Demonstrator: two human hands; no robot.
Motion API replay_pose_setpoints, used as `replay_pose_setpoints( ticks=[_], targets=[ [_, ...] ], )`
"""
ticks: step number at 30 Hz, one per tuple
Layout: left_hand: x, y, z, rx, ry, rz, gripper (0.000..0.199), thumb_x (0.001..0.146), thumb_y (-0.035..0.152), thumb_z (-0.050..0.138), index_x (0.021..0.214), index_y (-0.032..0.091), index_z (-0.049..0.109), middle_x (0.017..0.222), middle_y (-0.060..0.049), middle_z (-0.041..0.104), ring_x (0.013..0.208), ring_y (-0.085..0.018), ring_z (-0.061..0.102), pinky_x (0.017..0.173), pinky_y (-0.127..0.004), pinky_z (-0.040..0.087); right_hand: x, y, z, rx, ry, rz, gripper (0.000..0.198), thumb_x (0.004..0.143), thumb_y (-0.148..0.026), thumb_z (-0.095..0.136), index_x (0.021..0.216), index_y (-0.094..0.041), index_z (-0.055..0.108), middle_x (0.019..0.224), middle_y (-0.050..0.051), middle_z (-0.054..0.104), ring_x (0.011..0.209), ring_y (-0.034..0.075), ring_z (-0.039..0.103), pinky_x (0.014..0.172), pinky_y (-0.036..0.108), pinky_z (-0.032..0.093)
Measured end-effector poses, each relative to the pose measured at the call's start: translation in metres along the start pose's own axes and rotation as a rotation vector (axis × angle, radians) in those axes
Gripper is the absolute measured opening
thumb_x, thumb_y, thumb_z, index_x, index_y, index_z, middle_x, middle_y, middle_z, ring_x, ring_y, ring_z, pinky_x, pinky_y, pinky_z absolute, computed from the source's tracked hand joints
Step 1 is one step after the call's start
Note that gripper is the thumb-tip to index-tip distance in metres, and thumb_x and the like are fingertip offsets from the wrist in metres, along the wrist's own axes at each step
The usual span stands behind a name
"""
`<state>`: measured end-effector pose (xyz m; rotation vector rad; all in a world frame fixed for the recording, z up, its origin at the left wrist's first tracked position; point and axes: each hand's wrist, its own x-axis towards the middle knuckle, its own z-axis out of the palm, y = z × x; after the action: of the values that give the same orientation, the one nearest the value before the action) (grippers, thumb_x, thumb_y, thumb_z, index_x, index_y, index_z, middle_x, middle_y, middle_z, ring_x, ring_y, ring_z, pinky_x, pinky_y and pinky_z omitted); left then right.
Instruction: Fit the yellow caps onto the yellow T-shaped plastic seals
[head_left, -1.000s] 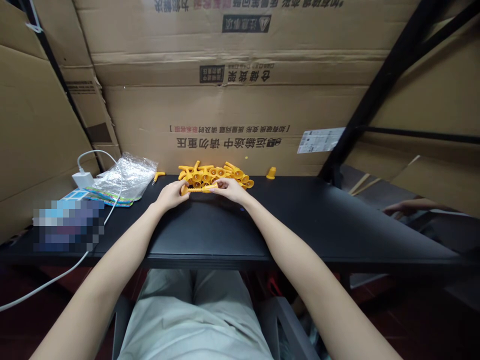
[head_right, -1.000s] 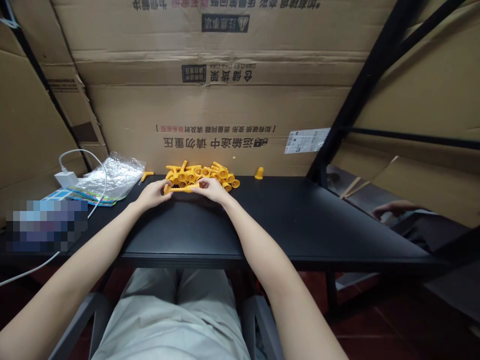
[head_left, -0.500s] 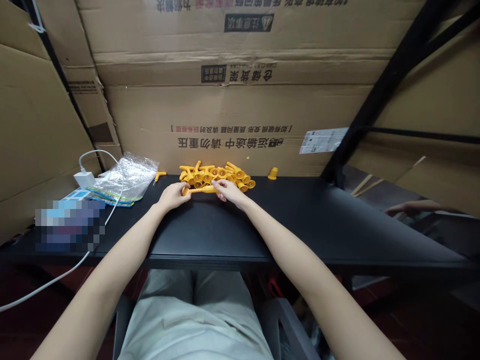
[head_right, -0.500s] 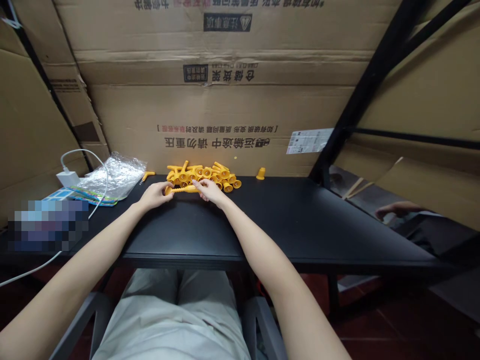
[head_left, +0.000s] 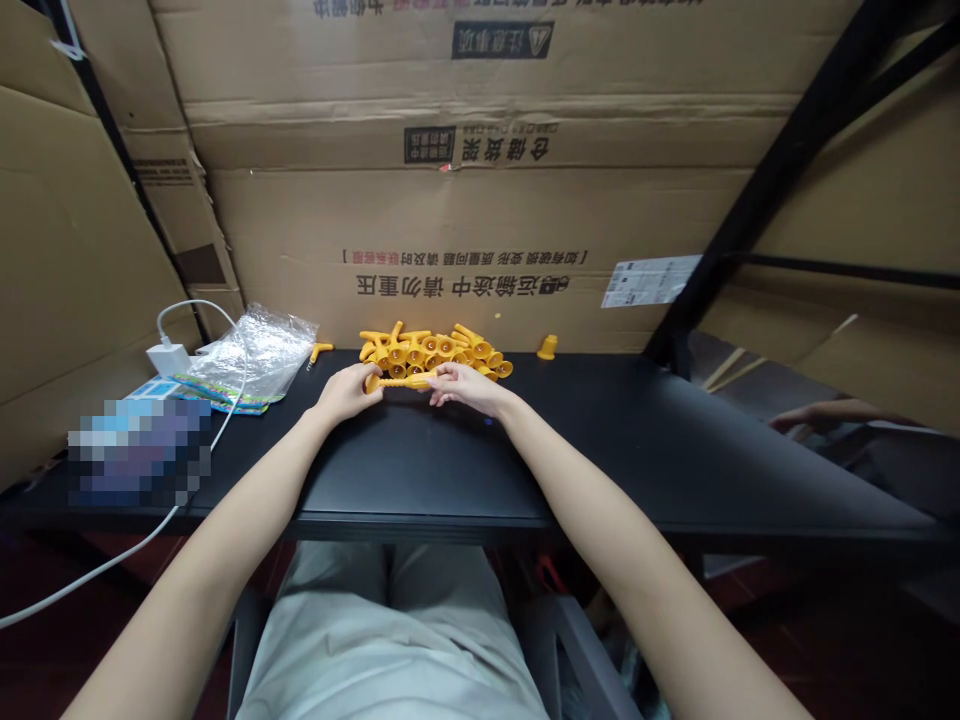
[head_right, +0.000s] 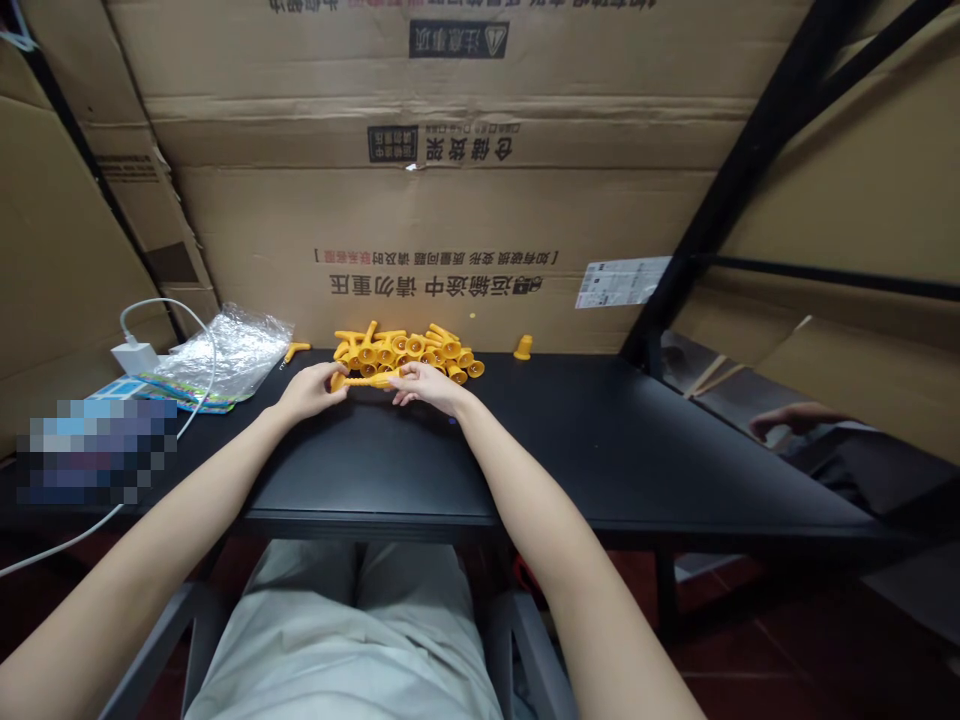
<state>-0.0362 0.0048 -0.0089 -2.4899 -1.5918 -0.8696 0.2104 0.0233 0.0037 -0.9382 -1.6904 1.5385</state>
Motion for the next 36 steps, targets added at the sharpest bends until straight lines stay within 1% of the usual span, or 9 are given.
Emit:
replay_pose_setpoints(
  ticks=[4,9,12,16,19,25,31,33,36],
  targets=[
    [-0.001,0.000,0.000,0.020,0.049,0.022,0.028,0.076,0.031,0.056,0.102,0.021,0.063,0.096,-0.004,0.068,0.082,-0.018,0.062,0.073,-0.027,0.046,0.002,0.001,0.007,-0.079,0.067,0.119,0.050,0.093,-0.056,0.043,0.075,-0.013,0.059,0.063,0.011,0.070,0.037,0.009,0.051,0.037,0.019,0.041],
    [0.000,0.001,0.001,-0.008,0.058,0.015,0.026,0.076,0.030,0.056,0.098,0.021,0.063,0.090,-0.004,0.068,0.077,-0.017,0.061,0.070,-0.027,0.045,0.005,0.003,0.006,-0.198,0.132,0.220,0.075,0.085,-0.076,0.023,0.062,-0.014,0.058,0.034,0.003,0.049,0.023,0.005,0.028,0.024,0.019,0.018],
    [0.001,0.002,0.001,-0.015,0.053,-0.025,0.026,0.075,0.032,0.057,0.097,0.020,0.064,0.082,-0.003,0.067,0.072,-0.017,0.060,0.066,-0.027,0.044,0.001,-0.001,-0.002,-0.145,0.030,0.257,0.064,0.085,-0.073,0.036,0.081,-0.014,0.060,0.051,0.004,0.061,0.029,0.007,0.041,0.027,0.019,0.029],
    [0.001,0.001,0.000,0.004,0.043,-0.027,0.026,0.074,0.031,0.057,0.097,0.021,0.064,0.082,-0.003,0.067,0.072,-0.017,0.060,0.067,-0.027,0.044,-0.004,-0.003,-0.008,-0.077,0.033,0.049,0.037,0.079,-0.044,0.072,0.099,-0.018,0.054,0.078,0.003,0.070,0.045,0.007,0.058,0.043,0.017,0.046],
    [0.001,0.000,-0.001,0.028,0.050,0.001,0.027,0.075,0.029,0.057,0.099,0.021,0.063,0.092,-0.003,0.068,0.077,-0.017,0.061,0.070,-0.027,0.046,-0.003,-0.002,-0.001,-0.111,0.075,0.020,0.034,0.084,-0.047,0.065,0.081,-0.014,0.056,0.066,0.004,0.069,0.037,0.006,0.051,0.037,0.016,0.040],
    [0.001,0.003,-0.004,0.056,0.058,-0.004,0.027,0.076,0.030,0.057,0.102,0.021,0.063,0.097,-0.004,0.069,0.082,-0.018,0.063,0.074,-0.027,0.046,0.003,-0.002,0.013,-0.196,0.249,0.083,0.062,0.086,-0.070,0.041,0.059,-0.015,0.053,0.031,-0.001,0.045,0.022,0.004,0.030,0.025,0.017,0.021],
    [0.002,0.001,-0.007,0.062,0.036,-0.050,0.027,0.076,0.031,0.058,0.102,0.022,0.062,0.098,-0.005,0.069,0.085,-0.019,0.063,0.075,-0.028,0.047,0.004,-0.001,0.005,-0.164,0.132,-0.043,0.038,0.079,-0.050,0.068,0.093,-0.017,0.056,0.065,0.000,0.069,0.036,0.006,0.052,0.035,0.017,0.039],
    [0.001,0.001,-0.008,0.072,0.037,-0.044,0.027,0.076,0.030,0.059,0.101,0.022,0.062,0.098,-0.004,0.069,0.084,-0.019,0.063,0.074,-0.027,0.046,0.004,0.002,0.004,-0.174,0.115,-0.111,0.038,0.074,-0.044,0.075,0.091,-0.016,0.055,0.067,-0.001,0.070,0.038,0.006,0.054,0.039,0.017,0.042],
    [0.000,0.004,-0.011,0.075,0.044,-0.024,0.027,0.075,0.029,0.059,0.101,0.021,0.062,0.098,-0.004,0.068,0.084,-0.019,0.063,0.074,-0.027,0.046,0.004,0.004,0.007,-0.205,0.118,-0.096,0.040,0.082,-0.053,0.064,0.073,-0.014,0.055,0.055,0.001,0.065,0.034,0.005,0.049,0.035,0.016,0.037]
  ],
)
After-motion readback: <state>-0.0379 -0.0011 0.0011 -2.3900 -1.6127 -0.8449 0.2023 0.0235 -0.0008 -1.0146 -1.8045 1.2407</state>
